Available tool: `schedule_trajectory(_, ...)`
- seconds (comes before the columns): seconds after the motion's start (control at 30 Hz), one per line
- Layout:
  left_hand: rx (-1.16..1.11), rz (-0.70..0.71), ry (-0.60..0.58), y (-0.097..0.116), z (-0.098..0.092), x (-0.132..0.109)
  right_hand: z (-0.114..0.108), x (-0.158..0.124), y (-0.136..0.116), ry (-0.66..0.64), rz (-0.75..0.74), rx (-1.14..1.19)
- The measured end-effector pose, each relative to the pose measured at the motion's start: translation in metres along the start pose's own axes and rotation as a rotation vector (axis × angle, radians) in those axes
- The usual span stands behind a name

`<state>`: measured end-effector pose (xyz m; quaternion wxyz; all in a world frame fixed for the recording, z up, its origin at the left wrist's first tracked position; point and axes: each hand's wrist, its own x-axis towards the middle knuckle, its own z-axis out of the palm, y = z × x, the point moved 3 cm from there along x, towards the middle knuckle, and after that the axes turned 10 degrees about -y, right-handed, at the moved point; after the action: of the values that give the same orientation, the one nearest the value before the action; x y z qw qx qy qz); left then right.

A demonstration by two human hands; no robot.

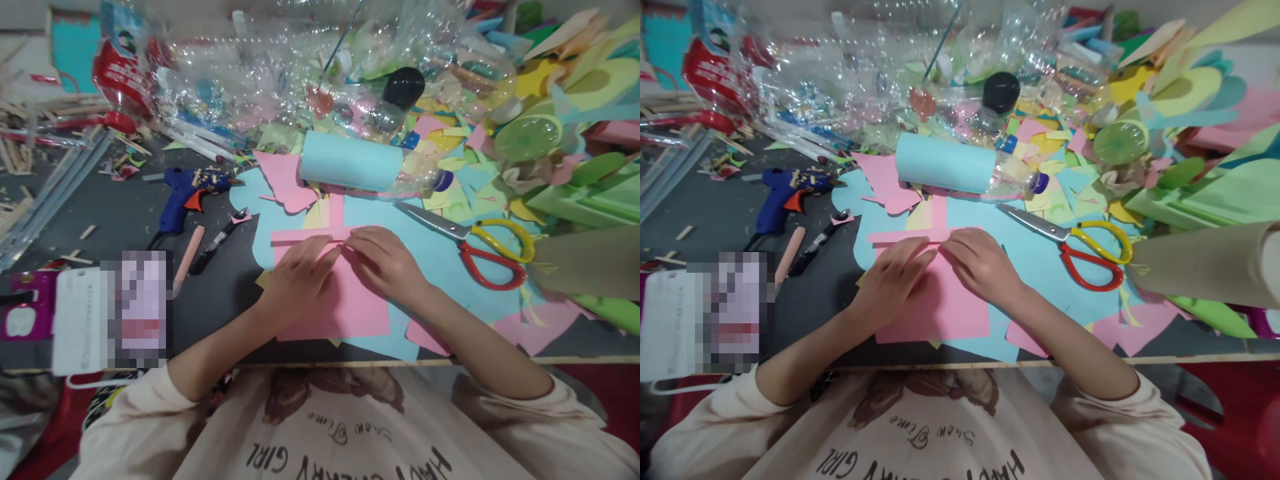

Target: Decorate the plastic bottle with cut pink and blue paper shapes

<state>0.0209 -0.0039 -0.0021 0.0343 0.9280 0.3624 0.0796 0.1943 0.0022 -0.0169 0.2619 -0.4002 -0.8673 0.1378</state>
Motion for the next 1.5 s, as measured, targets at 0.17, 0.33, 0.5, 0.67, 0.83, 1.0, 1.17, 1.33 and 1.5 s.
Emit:
schedule_trajectory(0.17, -0.061, -0.034, -0.039, -0.010, 0.010, -0.003, -0.001, 0.001, 0.001, -0.002, -0.002, 0.020)
schedule_trajectory(0.33, -0.149, -0.056, -0.160, -0.014, 0.019, -0.006, -0.001, 0.001, 0.000, -0.021, 0.019, 0.058)
schedule_trajectory(0.5, -0.115, -0.061, -0.155, -0.011, 0.020, -0.007, -0.002, 0.002, 0.002, -0.036, 0.071, 0.057)
schedule_trajectory(0.67, -0.067, -0.072, -0.174, -0.008, 0.020, -0.008, 0.001, 0.000, 0.005, -0.085, 0.077, 0.017)
schedule_trajectory(0.83, -0.030, -0.092, -0.142, -0.004, 0.021, -0.011, 0.002, -0.003, 0.005, -0.072, 0.058, 0.000)
schedule_trajectory(1.0, -0.029, -0.093, -0.137, 0.000, 0.023, -0.013, 0.004, -0.005, 0.006, -0.115, 0.084, -0.011)
schedule_trajectory(1.17, -0.011, -0.100, -0.154, 0.000, 0.026, -0.014, 0.003, -0.006, 0.004, -0.150, 0.063, -0.055)
schedule_trajectory(1.33, -0.029, -0.105, -0.150, -0.002, 0.028, -0.014, 0.009, -0.010, 0.004, -0.330, 0.060, -0.070)
schedule_trajectory(1.5, -0.034, -0.103, -0.147, -0.001, 0.027, -0.014, 0.015, -0.013, 0.003, -0.458, 0.028, -0.092)
